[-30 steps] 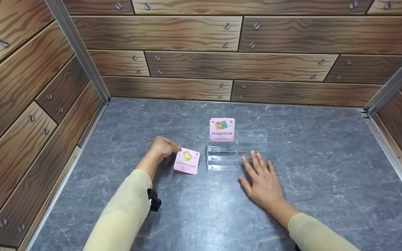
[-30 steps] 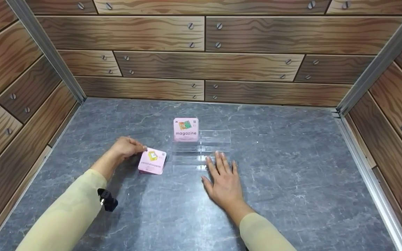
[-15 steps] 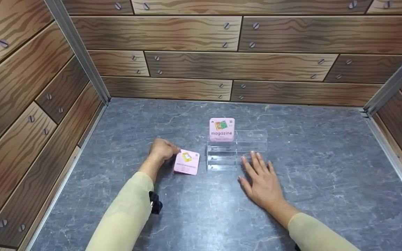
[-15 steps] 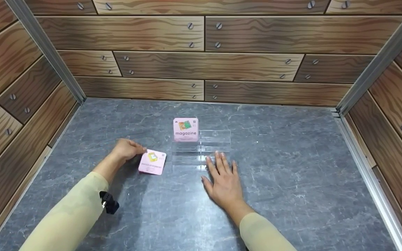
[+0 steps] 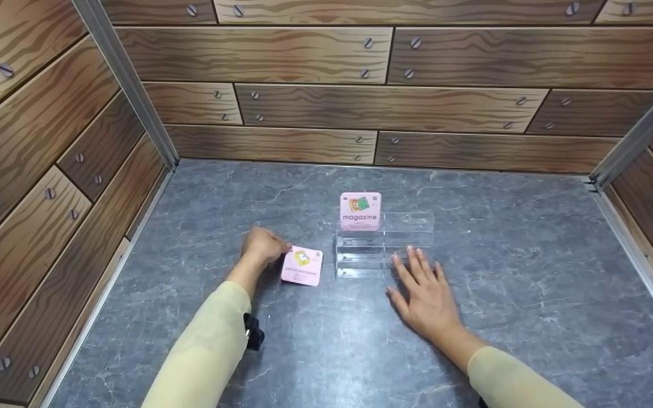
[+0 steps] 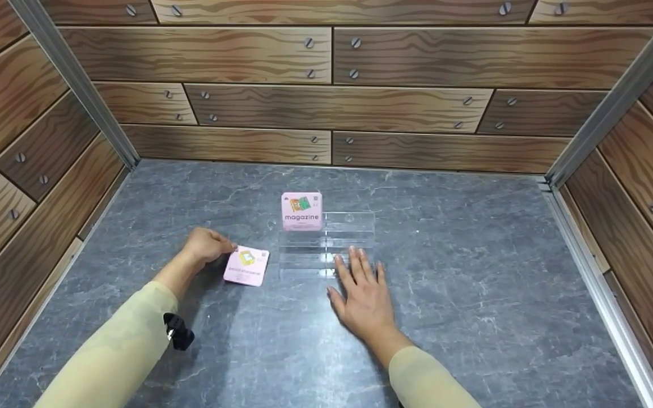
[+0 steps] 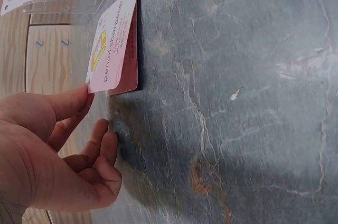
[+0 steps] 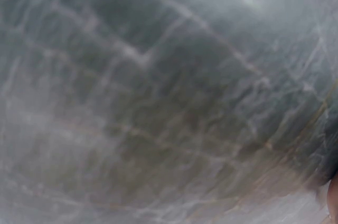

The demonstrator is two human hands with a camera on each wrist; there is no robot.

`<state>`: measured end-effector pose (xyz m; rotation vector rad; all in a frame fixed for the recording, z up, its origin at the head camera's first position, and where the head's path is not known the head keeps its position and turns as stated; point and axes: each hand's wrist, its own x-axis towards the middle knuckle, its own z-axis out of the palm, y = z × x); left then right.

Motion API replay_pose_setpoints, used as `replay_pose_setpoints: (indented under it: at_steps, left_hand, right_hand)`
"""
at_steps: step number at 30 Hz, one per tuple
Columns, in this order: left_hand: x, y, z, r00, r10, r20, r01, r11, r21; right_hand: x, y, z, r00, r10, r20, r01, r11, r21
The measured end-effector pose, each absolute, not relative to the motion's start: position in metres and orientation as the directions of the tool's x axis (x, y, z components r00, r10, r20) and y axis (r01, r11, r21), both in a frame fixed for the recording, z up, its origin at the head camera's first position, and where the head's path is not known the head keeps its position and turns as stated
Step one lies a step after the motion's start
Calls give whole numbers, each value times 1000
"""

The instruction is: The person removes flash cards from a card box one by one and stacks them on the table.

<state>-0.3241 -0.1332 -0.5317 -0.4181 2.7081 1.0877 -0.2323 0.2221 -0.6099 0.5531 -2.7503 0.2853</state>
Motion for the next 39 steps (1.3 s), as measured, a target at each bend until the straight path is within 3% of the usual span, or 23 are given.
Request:
replay_pose_setpoints:
  at_steps: [20, 39]
  left_hand:
    - [-321, -130, -532, -946, -232, -228, -322, 760, 565]
    - [-322, -123, -528, -907, -320, -272, -417, 767, 488]
  right_hand:
    - [-232, 221, -611, -873, -340, 349, -407, 902, -142]
    - [-232, 222, -610, -870, -340, 357, -409, 902, -139]
